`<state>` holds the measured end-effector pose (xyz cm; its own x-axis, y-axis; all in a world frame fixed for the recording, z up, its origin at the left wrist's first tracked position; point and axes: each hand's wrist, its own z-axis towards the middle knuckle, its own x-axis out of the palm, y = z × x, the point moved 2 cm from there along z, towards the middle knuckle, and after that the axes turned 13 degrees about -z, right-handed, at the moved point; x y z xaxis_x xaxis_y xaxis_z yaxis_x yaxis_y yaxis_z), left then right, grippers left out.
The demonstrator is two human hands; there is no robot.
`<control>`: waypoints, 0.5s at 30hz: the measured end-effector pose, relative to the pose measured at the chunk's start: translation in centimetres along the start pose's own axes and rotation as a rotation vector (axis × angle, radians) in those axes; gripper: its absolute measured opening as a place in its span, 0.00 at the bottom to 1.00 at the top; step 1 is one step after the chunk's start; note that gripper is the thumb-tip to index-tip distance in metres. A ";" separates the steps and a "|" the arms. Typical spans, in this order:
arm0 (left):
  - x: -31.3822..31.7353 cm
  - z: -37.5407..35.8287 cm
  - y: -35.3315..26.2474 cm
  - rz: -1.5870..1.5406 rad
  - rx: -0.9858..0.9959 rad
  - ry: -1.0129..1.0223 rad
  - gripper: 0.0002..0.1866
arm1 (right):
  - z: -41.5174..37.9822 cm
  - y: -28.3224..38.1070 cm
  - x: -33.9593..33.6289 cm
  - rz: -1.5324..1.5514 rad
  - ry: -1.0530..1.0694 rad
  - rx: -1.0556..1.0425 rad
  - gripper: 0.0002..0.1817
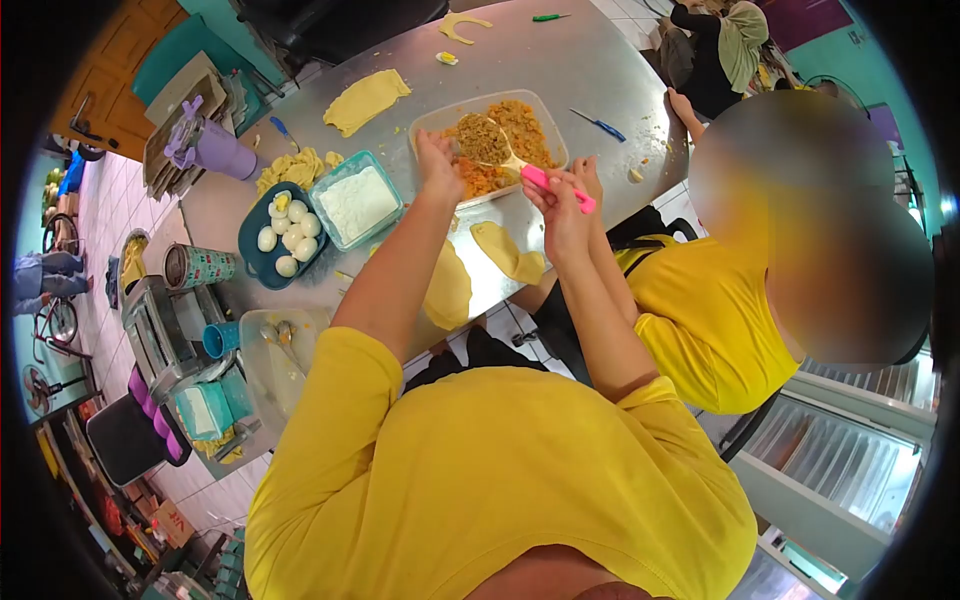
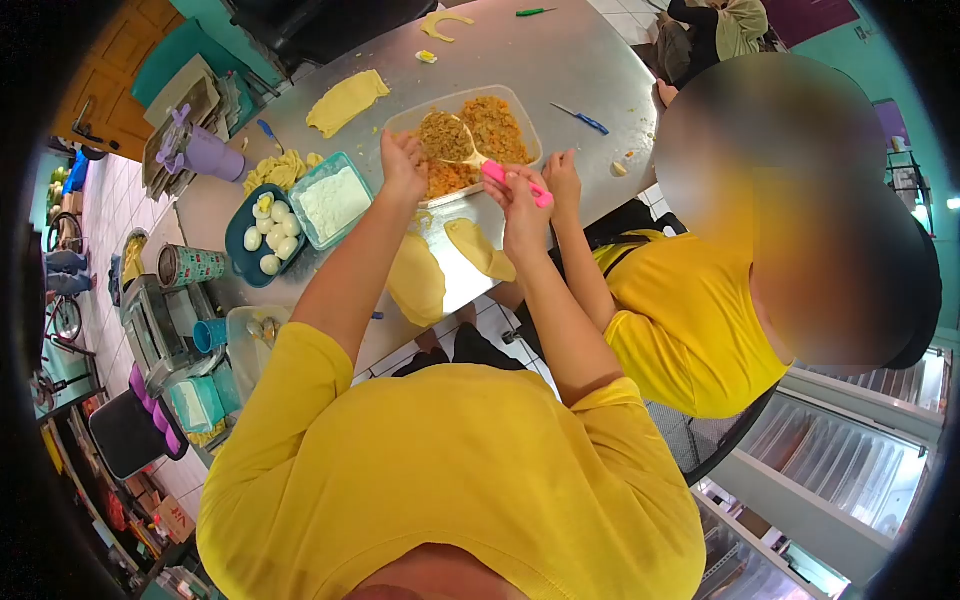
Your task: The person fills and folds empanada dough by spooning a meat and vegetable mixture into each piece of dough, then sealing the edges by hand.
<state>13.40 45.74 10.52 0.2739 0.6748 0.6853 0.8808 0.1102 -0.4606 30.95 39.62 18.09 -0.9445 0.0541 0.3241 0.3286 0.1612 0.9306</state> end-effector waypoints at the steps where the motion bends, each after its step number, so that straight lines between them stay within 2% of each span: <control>1: -1.3 1.2 0.2 0.188 0.122 -0.154 0.29 | 1.0 -1.0 -0.5 -0.090 -0.018 -0.033 0.07; 2: -2.5 1.7 0.3 0.185 0.122 -0.165 0.29 | 1.8 -2.2 -1.1 -0.095 -0.013 -0.024 0.07; 4: -4.1 1.6 -0.7 0.621 0.409 0.144 0.27 | 3.1 -4.2 -1.4 -0.460 0.120 -0.108 0.07; 5: -5.0 1.4 -1.1 0.624 0.408 0.133 0.27 | 3.8 -4.8 -1.8 -0.459 0.126 -0.098 0.07; 7: -5.9 -0.1 -1.1 1.391 0.641 0.422 0.30 | 4.0 -4.9 -2.1 -1.047 0.252 -0.635 0.07; 8: -6.5 -0.9 -0.7 1.393 0.636 0.417 0.30 | 3.1 -3.1 -1.1 -1.217 0.302 -0.629 0.08; 9: -6.9 -1.8 -0.1 1.620 0.698 0.358 0.32 | 3.1 -3.2 -1.0 -1.216 0.306 -0.627 0.08; 10: -6.9 -2.5 0.3 1.844 0.762 0.290 0.34 | 3.2 -3.1 -0.8 -1.223 0.323 -0.715 0.07; 11: -7.0 -3.0 0.4 1.839 0.763 0.283 0.34 | 3.2 -3.0 -0.6 -1.229 0.343 -0.803 0.07; 13: -7.1 -3.6 0.4 1.900 0.693 0.208 0.41 | 3.9 -3.1 -0.8 -1.258 0.319 -0.891 0.06; 14: -7.1 -3.4 0.3 1.895 0.689 0.202 0.41 | 4.2 -3.2 -0.9 -1.284 0.283 -0.974 0.06; 15: -7.2 -3.2 0.2 1.858 0.675 0.244 0.45 | 4.3 -3.7 -0.9 -1.287 0.291 -0.970 0.06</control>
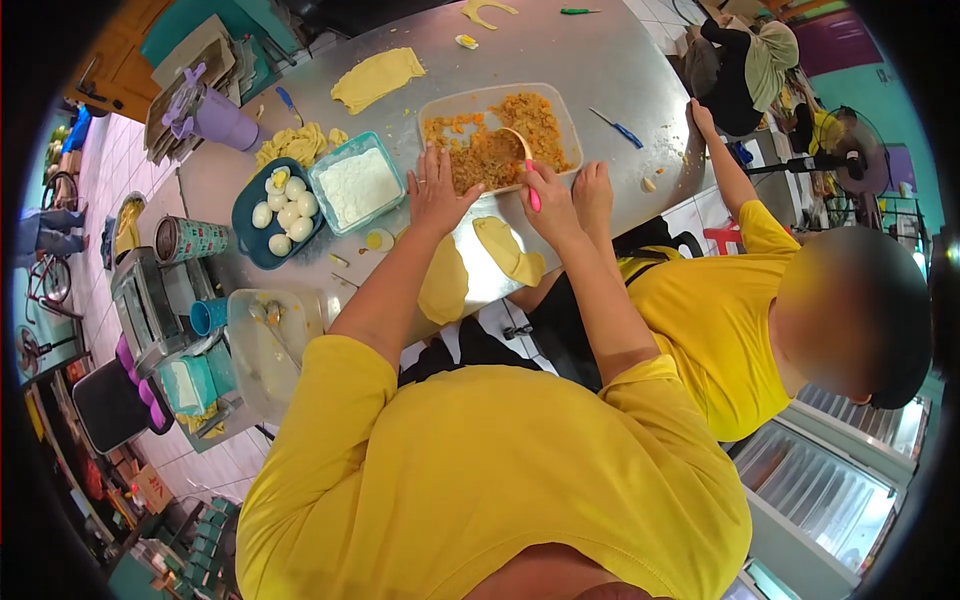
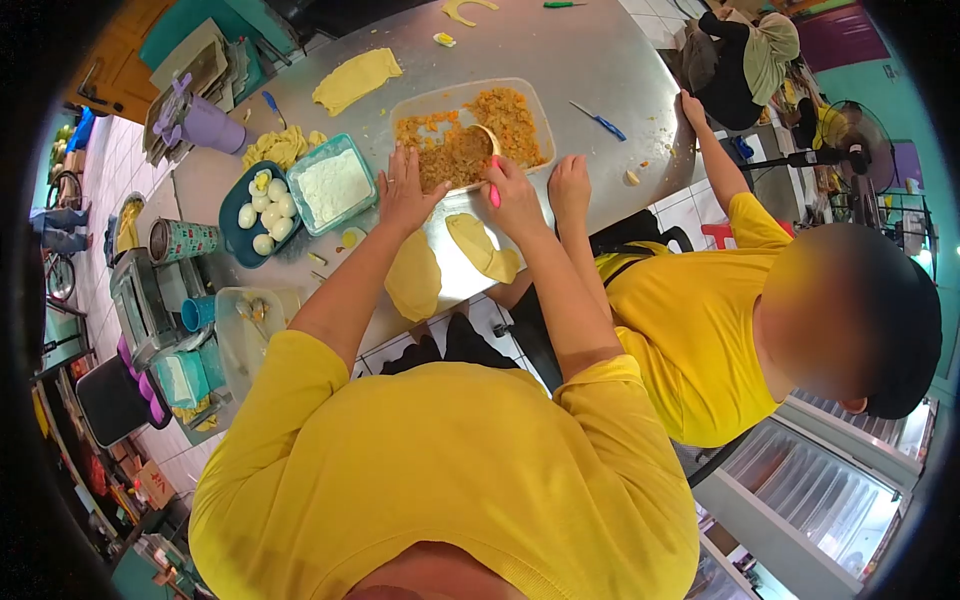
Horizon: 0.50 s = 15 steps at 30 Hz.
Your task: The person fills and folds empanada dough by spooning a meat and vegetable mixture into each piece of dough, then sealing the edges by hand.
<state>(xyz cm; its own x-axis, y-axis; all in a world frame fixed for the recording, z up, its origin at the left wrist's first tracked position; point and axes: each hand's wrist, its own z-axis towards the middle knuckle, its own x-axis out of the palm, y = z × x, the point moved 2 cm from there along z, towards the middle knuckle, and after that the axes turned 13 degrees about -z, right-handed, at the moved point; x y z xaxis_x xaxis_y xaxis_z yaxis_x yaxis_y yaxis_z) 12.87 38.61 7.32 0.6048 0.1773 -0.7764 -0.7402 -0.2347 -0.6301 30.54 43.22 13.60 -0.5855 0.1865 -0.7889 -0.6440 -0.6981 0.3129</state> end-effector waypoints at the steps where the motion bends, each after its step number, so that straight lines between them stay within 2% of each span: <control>1: 0.2 0.0 0.1 -0.047 0.018 0.016 0.49 | 0.0 0.1 0.6 0.050 0.069 0.104 0.05; 2: 0.3 0.0 0.1 -0.051 0.013 0.016 0.49 | 0.0 0.0 0.9 0.099 0.135 0.207 0.05; 4: 0.4 0.1 0.2 -0.075 0.005 0.021 0.54 | 0.5 0.2 0.4 0.156 0.159 0.204 0.05; 9: 0.7 -0.2 0.4 -0.118 -0.022 -0.034 0.57 | 1.7 2.1 -3.6 0.169 0.125 0.143 0.06; 12: 0.8 -0.1 0.2 -0.110 -0.042 -0.025 0.59 | 1.1 3.3 -2.2 0.295 0.163 0.040 0.06; 14: 0.4 -0.1 0.2 -0.095 -0.067 -0.022 0.59 | -0.2 2.9 0.2 0.225 0.321 0.100 0.06; 15: 0.2 -0.2 0.1 -0.092 -0.088 0.002 0.59 | -0.4 0.9 1.5 0.126 0.292 0.044 0.05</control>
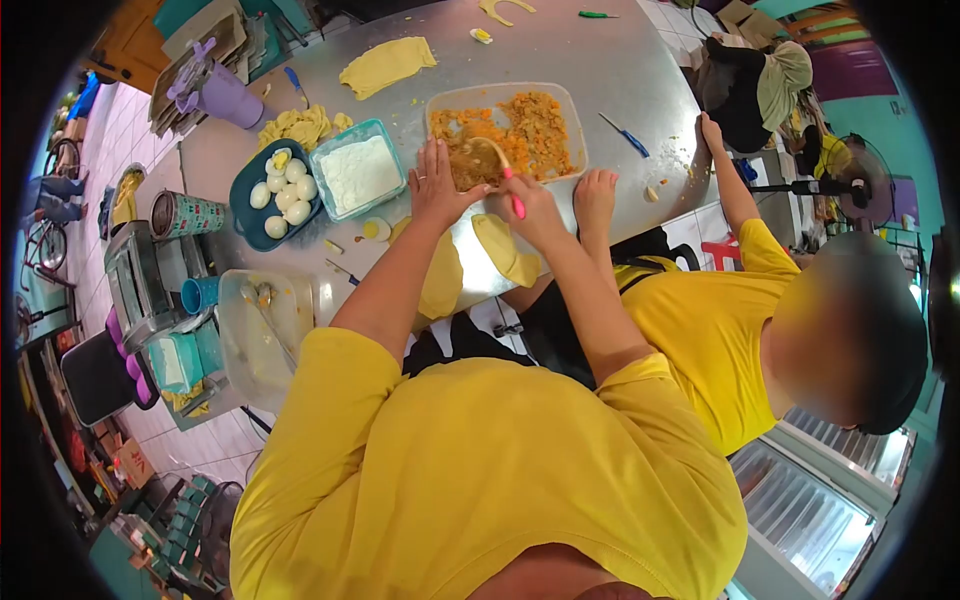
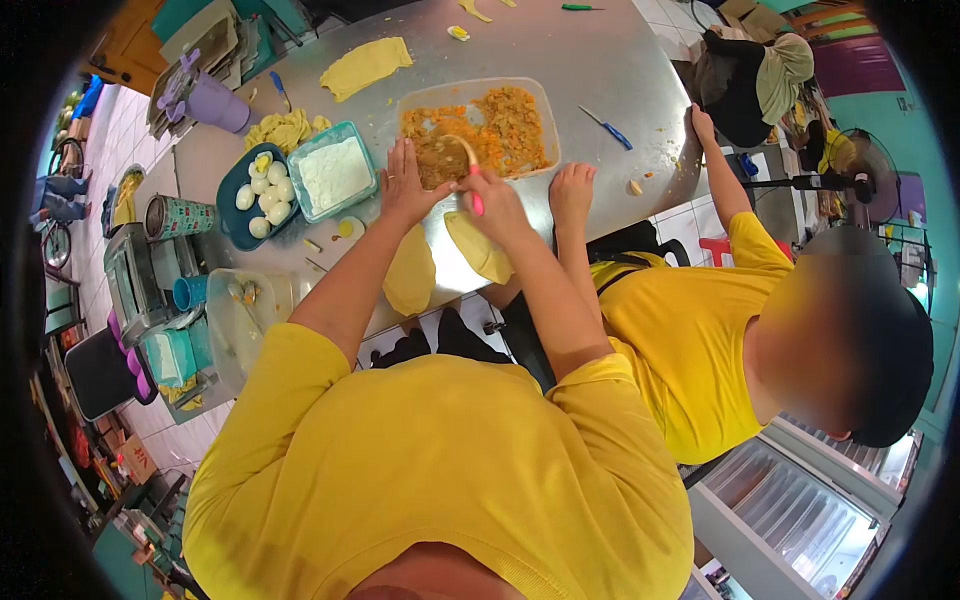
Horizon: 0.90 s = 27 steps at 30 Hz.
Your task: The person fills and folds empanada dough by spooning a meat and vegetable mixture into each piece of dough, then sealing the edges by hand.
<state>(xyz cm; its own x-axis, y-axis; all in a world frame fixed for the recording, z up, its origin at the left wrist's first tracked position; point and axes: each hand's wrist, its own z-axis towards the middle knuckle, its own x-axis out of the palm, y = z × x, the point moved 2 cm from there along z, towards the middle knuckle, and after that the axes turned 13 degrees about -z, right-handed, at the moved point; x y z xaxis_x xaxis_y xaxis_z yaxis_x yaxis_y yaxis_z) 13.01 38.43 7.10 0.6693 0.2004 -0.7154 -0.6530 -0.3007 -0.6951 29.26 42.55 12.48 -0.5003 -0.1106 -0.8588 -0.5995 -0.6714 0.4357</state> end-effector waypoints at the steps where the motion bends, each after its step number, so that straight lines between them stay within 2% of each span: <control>1: -0.1 0.1 -0.2 -0.002 -0.013 0.026 0.59 | 0.4 -0.7 -0.3 -0.038 -0.015 -0.030 0.05; 4: -0.2 0.3 -0.2 -0.018 -0.020 0.035 0.59 | 2.2 -0.4 -3.7 -0.006 -0.041 -0.041 0.04; 6: -0.1 0.1 -0.2 -0.030 -0.032 0.045 0.60 | 2.7 1.5 -7.2 -0.276 -0.080 -0.002 0.05; 7: -0.2 0.1 -0.3 -0.035 -0.031 0.050 0.60 | 2.5 1.3 -7.4 -0.275 -0.074 0.000 0.05; 9: -0.2 0.2 -0.3 -0.040 -0.022 0.056 0.60 | 2.6 0.6 -7.3 -0.386 0.102 0.039 0.04; 10: -0.2 0.2 -0.3 -0.054 -0.021 0.050 0.60 | 3.0 0.7 -7.5 -0.389 0.100 0.037 0.04; 12: -0.1 0.0 -0.3 -0.070 -0.023 0.052 0.60 | 3.2 0.9 -7.8 -0.233 0.110 0.240 0.05; 13: -0.1 0.0 -0.3 -0.063 -0.032 0.051 0.61 | 3.2 -0.1 -6.9 -0.236 0.110 0.243 0.05; 15: 0.0 0.2 -0.6 -0.060 -0.043 0.045 0.61 | 3.3 -3.8 -3.2 0.200 0.174 0.469 0.07; 16: -0.1 0.1 -0.6 -0.065 -0.046 0.045 0.61 | 3.6 -4.4 -1.9 0.200 0.177 0.466 0.07; 18: -0.1 0.0 -0.5 -0.066 -0.056 0.041 0.62 | 4.0 -4.3 0.9 0.744 0.145 0.739 0.08; 19: 0.0 0.0 -0.4 -0.068 -0.050 0.035 0.62 | 4.0 -3.9 1.4 0.746 0.149 0.738 0.08; 21: 0.1 0.1 -0.4 -0.066 -0.039 0.026 0.62 | 3.9 -3.6 2.0 0.983 0.058 0.998 0.08; 22: 0.0 0.0 -0.5 -0.074 -0.043 0.020 0.62 | 3.8 -3.9 2.1 0.985 0.056 0.994 0.08; 24: 0.1 0.0 -0.6 -0.083 -0.045 0.008 0.62 | 3.1 -5.0 2.6 1.222 0.069 1.214 0.08; 25: 0.1 0.0 -0.6 -0.094 -0.051 0.005 0.63 | 3.0 -5.4 2.7 1.223 0.071 1.209 0.08; 27: 0.1 -0.2 -0.5 -0.108 -0.062 -0.005 0.63 | 2.6 -6.3 3.0 1.433 -0.047 1.336 0.11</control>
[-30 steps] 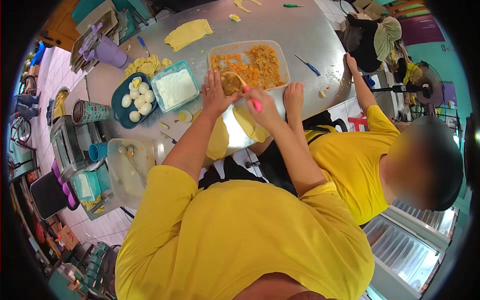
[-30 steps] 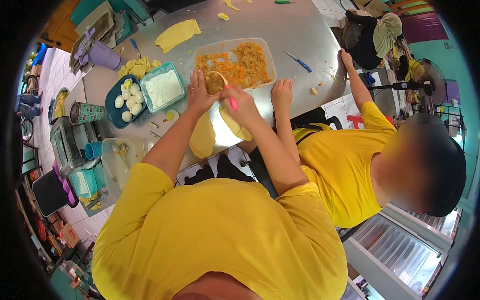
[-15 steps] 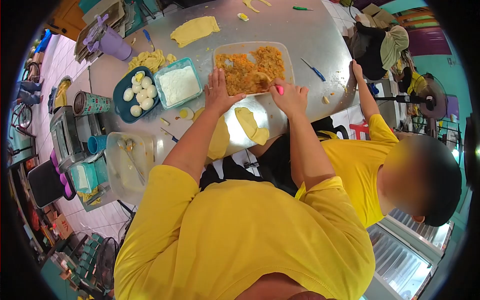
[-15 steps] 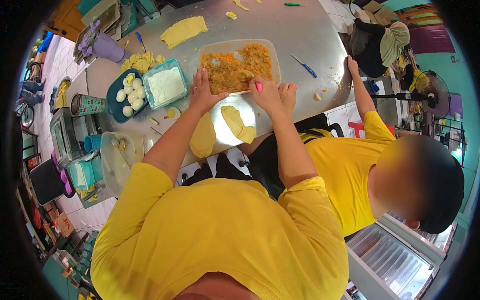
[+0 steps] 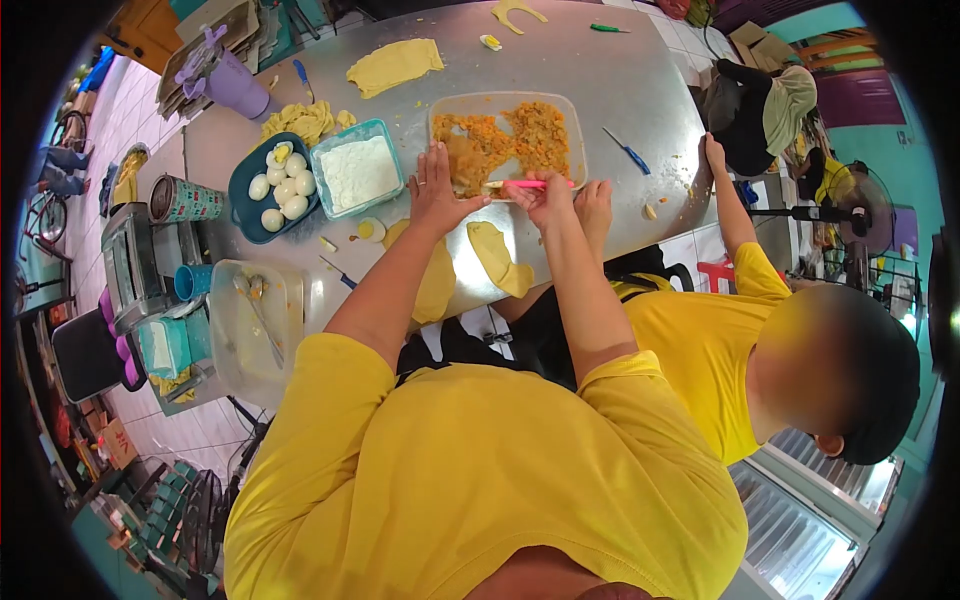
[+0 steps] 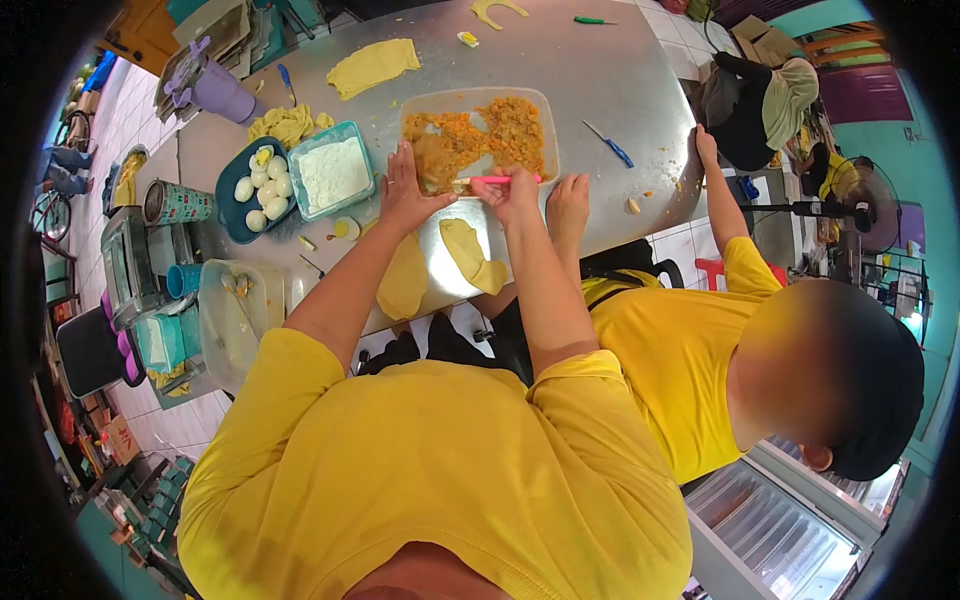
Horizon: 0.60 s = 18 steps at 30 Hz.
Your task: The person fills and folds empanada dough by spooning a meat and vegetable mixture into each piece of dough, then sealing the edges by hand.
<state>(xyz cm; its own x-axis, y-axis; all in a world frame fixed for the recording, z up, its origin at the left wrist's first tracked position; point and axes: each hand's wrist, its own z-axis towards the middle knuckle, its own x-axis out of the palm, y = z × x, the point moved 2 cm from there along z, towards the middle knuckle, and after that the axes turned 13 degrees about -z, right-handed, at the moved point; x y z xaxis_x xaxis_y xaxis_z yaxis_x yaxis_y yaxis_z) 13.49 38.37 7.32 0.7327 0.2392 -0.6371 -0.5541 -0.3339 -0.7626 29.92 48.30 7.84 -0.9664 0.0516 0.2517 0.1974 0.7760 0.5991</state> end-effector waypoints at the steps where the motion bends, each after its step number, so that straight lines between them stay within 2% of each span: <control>1: 0.0 -0.1 0.0 -0.003 -0.006 0.009 0.64 | 0.2 0.0 -0.2 -0.007 0.005 -0.003 0.11; 3: -0.1 -0.1 -0.1 -0.012 -0.013 0.007 0.64 | 0.5 0.0 -0.6 0.204 0.010 0.022 0.12; 7: -0.2 -0.2 -0.2 -0.010 -0.048 0.024 0.64 | -1.2 0.7 -0.3 0.279 0.037 0.051 0.11; 9: -0.4 -0.1 -0.2 -0.019 -0.050 0.024 0.63 | -3.7 2.6 0.4 0.119 0.039 -0.131 0.11; 10: -0.4 -0.1 -0.2 -0.020 -0.044 0.029 0.63 | -4.3 3.4 0.6 0.117 0.042 -0.130 0.11; 12: -0.2 -0.1 0.0 -0.022 -0.040 0.039 0.63 | -5.5 5.7 0.8 -0.093 0.093 -0.501 0.11; 13: -0.2 -0.1 0.1 -0.014 -0.029 0.031 0.63 | -5.9 6.4 1.4 -0.175 -0.009 -0.646 0.09; 14: -0.1 -0.1 0.1 -0.007 -0.018 0.025 0.62 | -6.0 6.3 1.9 -0.177 -0.010 -0.645 0.09; 17: -0.3 0.0 -0.1 -0.018 -0.042 0.045 0.62 | -5.7 4.9 2.6 -0.548 -0.173 -0.616 0.09; 18: -0.4 0.3 -0.1 -0.014 -0.039 0.039 0.62 | -5.8 5.1 2.3 -0.544 -0.167 -0.620 0.09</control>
<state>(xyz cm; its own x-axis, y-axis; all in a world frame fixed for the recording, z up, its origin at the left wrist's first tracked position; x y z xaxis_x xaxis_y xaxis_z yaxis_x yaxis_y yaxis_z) 13.16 38.56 7.67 0.7555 0.2086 -0.6211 -0.5285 -0.3663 -0.7658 29.65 48.78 15.88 -0.9550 -0.0989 -0.2796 -0.2955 0.2360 0.9258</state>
